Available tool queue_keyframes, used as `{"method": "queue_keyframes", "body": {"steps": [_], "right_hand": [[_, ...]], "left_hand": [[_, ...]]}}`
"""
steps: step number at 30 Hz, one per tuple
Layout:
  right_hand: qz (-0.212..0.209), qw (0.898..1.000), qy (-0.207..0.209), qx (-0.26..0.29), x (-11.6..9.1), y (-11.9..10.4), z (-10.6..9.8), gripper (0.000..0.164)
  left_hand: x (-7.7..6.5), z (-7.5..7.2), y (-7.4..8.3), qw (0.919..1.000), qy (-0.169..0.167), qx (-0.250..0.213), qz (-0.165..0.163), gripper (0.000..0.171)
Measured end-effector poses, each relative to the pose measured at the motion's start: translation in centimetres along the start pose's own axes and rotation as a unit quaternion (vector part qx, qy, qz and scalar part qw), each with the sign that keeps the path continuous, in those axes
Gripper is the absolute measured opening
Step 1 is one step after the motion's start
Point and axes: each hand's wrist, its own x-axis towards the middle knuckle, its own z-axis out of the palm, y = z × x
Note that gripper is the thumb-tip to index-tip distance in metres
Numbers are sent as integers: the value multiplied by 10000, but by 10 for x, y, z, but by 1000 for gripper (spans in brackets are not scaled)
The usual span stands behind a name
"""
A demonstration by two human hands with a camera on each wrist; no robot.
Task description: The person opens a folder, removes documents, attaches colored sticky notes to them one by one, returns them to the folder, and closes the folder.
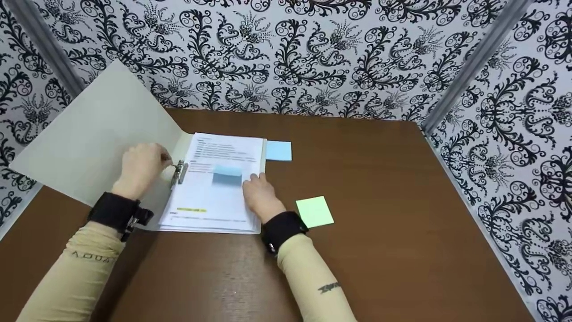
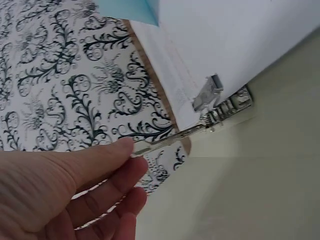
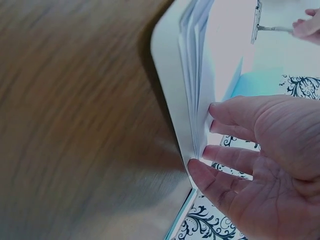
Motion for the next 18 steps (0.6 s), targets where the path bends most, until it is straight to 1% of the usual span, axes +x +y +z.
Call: {"method": "queue_keyframes", "body": {"steps": [5,8,10,15,18], "right_hand": [[-55,9999,26,-105,0,0,0,32],[-44,9999,53,-120,-1,0,1,33],[-36,9999,40,-135,-1,0,2,34],[-21,9996,-126,-261,-1,-1,2,36],[-2,9992,-171,-356,-1,-1,3,37]], "left_hand": [[-13,-4,-6,9996,-258,-111,-87,15],[-17,-3,-9,9990,-383,-229,-62,18],[-19,0,-11,9986,-396,-353,4,18],[-25,11,-16,9976,-243,-614,229,21],[-29,18,-18,9971,-105,-681,307,22]]}}
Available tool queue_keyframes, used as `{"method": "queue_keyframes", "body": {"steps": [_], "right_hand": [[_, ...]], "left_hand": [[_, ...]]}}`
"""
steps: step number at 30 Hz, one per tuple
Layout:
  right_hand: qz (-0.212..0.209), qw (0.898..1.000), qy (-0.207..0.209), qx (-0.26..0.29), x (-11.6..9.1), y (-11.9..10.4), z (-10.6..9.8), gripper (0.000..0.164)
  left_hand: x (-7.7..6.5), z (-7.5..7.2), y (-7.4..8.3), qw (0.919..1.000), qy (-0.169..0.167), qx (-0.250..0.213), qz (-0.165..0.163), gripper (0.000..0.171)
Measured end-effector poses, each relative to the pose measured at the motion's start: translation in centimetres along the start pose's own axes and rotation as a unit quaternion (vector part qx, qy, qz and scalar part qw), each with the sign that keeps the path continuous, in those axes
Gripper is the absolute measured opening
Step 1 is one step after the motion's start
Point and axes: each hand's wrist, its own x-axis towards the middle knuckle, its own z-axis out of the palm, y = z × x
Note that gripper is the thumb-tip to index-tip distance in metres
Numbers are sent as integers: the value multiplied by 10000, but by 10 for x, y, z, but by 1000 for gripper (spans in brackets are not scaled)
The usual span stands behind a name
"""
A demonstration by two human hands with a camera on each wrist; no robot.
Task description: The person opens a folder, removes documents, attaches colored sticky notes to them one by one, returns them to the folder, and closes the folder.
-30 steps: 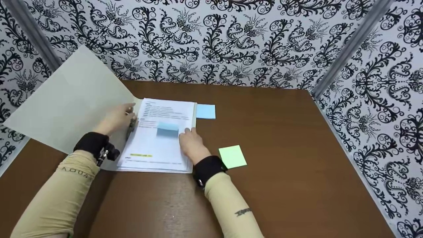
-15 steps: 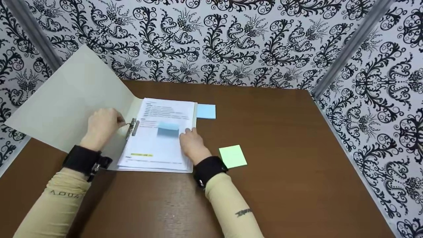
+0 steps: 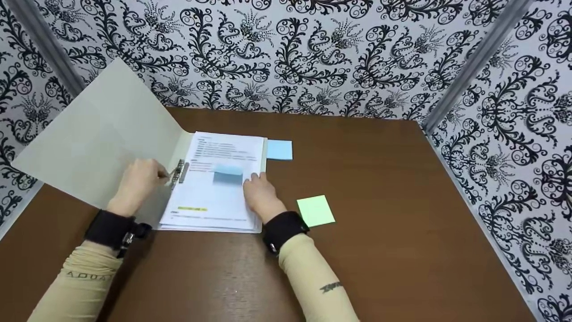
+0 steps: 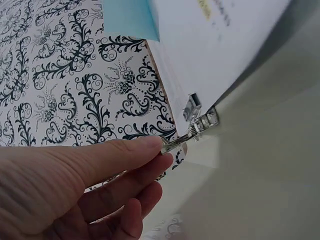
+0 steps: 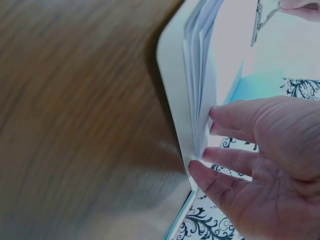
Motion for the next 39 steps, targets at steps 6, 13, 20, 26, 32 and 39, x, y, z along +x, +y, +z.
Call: {"method": "queue_keyframes", "body": {"steps": [6,13,20,26,32,39], "right_hand": [[49,9999,-72,-95,1,-2,-1,37],[102,9999,-82,-16,2,-4,-1,38],[120,9998,-162,39,2,-4,0,39],[252,9992,-263,155,3,-4,0,40],[317,9988,-320,172,3,-5,0,42],[172,9996,-187,92,1,-4,-1,40]], "left_hand": [[-6,7,-4,9997,-94,-204,72,16],[-9,8,-6,9985,-410,-348,130,20],[-12,10,-6,9969,-641,-121,429,17],[-15,13,-4,9951,-702,-20,696,16],[-16,12,-3,9951,-656,49,742,15],[-16,10,-2,9969,-569,116,527,13]]}}
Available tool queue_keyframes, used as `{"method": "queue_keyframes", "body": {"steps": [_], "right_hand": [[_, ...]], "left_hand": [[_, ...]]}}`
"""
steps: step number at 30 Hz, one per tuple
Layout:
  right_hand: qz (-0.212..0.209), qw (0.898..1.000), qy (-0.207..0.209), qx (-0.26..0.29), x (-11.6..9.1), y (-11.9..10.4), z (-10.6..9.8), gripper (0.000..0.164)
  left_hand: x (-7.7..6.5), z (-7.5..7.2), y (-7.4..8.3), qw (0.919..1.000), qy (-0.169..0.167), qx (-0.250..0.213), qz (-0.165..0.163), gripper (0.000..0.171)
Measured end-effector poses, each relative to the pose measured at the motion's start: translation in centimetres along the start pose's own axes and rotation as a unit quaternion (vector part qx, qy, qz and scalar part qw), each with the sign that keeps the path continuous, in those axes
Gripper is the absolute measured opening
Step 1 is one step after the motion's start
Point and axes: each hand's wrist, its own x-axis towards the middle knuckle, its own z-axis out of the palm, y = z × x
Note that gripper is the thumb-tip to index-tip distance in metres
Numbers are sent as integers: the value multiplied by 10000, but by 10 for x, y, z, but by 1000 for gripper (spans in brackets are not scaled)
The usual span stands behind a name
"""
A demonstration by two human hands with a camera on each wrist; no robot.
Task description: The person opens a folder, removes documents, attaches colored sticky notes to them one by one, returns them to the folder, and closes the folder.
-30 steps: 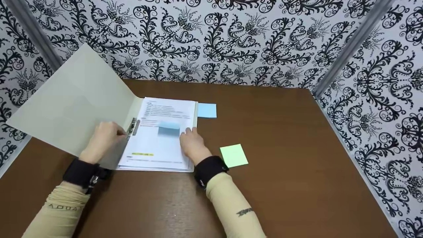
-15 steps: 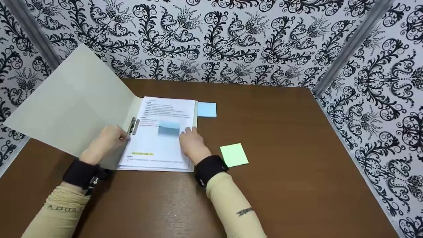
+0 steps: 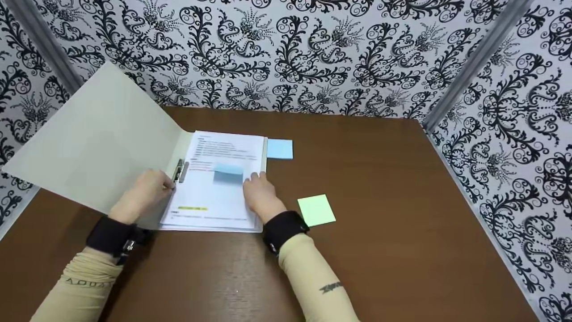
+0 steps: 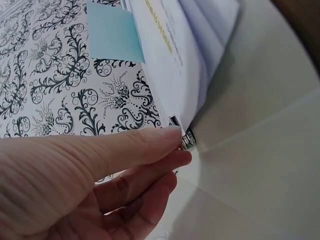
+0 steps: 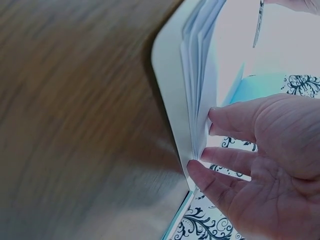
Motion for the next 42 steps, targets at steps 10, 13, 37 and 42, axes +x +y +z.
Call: {"method": "queue_keyframes", "body": {"steps": [10,13,37,42], "right_hand": [[-43,9994,117,331,-2,2,-1,39],[14,9990,82,450,-3,2,-2,39],[-266,9943,299,985,-5,9,0,39],[-416,9915,504,1125,-4,13,3,37]], "left_hand": [[2,5,-3,9972,278,-103,-690,6],[2,4,-3,9962,344,-115,-793,8],[-8,-54,-13,9927,576,-183,-1048,32],[-20,-88,-17,9780,1647,371,-1227,32]]}}
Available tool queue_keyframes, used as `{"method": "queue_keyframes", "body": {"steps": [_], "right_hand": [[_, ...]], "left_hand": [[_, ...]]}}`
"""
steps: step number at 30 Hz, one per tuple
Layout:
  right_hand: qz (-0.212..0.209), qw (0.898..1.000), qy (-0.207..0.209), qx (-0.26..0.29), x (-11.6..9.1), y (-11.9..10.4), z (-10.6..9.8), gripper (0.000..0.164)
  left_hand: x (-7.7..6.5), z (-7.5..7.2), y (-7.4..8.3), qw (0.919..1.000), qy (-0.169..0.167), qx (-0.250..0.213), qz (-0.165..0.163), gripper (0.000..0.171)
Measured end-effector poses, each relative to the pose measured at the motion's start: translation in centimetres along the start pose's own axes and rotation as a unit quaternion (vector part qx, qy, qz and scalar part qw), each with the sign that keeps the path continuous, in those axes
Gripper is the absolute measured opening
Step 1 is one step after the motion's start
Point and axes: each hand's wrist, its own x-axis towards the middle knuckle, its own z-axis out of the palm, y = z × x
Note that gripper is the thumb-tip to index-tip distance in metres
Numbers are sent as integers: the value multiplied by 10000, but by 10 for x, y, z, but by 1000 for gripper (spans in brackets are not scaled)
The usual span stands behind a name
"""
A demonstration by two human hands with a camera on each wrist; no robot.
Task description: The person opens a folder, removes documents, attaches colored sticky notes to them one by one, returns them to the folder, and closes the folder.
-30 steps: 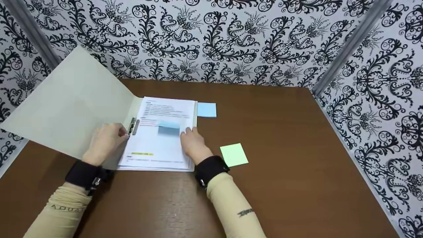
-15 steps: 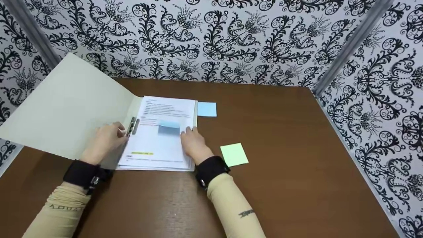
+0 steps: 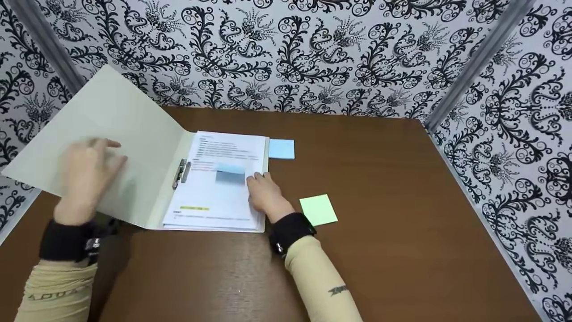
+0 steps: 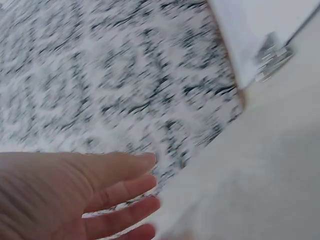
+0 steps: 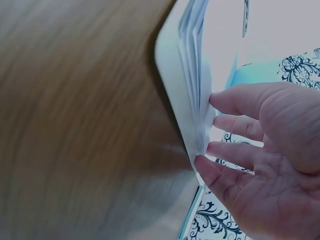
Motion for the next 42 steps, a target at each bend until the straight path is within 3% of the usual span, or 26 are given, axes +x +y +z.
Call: {"method": "queue_keyframes", "body": {"steps": [5,8,11,14,22,30,34,39,42], "right_hand": [[29,9997,110,200,-2,6,5,40],[170,9988,5,458,-7,8,6,45],[263,9972,-145,692,-12,9,6,49],[200,9956,-168,899,-19,11,6,51],[-11,9902,-7,1396,-35,14,6,51],[281,9956,31,894,-43,6,4,46],[171,9974,58,701,-45,4,3,43],[-34,9982,14,606,-45,5,2,40],[-88,9980,-72,617,-45,6,1,41]], "left_hand": [[-2,-37,-5,9943,525,-99,-927,43],[-7,-53,-7,9877,873,-358,-1250,49],[-10,-63,-6,9852,754,-466,-1470,54],[-13,-67,-3,9847,695,-637,-1464,49],[-20,-71,18,9762,1411,-1546,-575,30],[-24,-67,37,9685,1575,-1839,582,26],[-26,-66,43,9634,1149,-2163,1088,30],[-27,-58,48,9552,226,-2492,1578,43],[-25,-47,51,9454,-323,-2610,1927,53]]}}
